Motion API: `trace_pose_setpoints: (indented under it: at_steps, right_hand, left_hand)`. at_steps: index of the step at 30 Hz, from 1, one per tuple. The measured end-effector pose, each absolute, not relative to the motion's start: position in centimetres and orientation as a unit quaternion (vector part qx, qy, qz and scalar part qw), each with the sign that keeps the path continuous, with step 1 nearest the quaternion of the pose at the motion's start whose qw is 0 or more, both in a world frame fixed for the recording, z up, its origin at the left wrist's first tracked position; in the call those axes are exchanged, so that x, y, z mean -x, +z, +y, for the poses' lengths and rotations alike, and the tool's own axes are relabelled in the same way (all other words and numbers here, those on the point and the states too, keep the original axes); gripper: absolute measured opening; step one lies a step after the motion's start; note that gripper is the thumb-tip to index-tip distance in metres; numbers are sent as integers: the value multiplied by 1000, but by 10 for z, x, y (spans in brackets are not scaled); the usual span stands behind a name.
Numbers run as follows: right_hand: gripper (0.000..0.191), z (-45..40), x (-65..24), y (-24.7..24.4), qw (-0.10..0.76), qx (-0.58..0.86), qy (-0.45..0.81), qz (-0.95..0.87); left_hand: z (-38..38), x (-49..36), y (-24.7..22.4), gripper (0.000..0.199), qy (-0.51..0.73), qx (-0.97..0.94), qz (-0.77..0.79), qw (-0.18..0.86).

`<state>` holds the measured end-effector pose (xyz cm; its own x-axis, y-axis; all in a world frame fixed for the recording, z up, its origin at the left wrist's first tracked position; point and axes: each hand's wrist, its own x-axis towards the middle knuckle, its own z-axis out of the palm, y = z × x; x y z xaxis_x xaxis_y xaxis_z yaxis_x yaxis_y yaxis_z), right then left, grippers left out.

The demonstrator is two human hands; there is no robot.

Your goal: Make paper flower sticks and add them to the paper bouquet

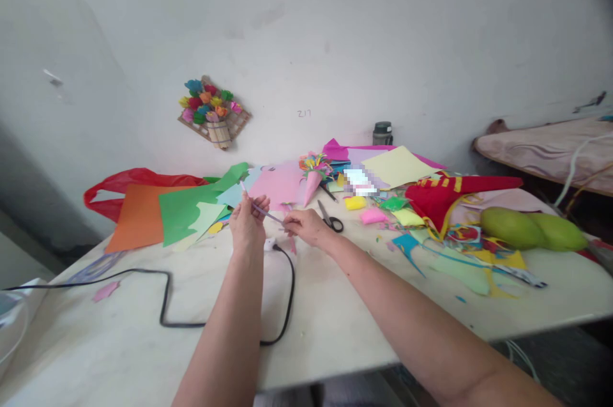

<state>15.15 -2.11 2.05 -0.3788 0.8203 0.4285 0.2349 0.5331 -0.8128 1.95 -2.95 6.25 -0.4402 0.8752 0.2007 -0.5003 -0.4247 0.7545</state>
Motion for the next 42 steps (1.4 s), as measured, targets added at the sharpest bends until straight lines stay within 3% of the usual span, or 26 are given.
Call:
trace_pose_setpoints:
  at_steps: [8, 15, 23, 32, 42]
  right_hand:
    - [5, -30, -159, 32, 381, 383, 437, -719]
    - [16, -36, -157, 40, 407, 348, 469, -703]
    - [16, -33, -160, 41, 412, 345, 449, -714]
    - [13, -27, -164, 37, 414, 373, 343, -756]
    - [13, -22, -163, 34, 432, 353, 342, -756]
  left_hand:
    - [-36, -33, 61, 26, 766, -367, 321, 418]
    - [-38, -44, 55, 29, 734, -393, 326, 447]
    - [-34, -38, 55, 28, 744, -382, 334, 435]
    - [-35, -38, 54, 26, 750, -365, 320, 449]
    - [-30, -32, 55, 16, 768, -337, 286, 462]
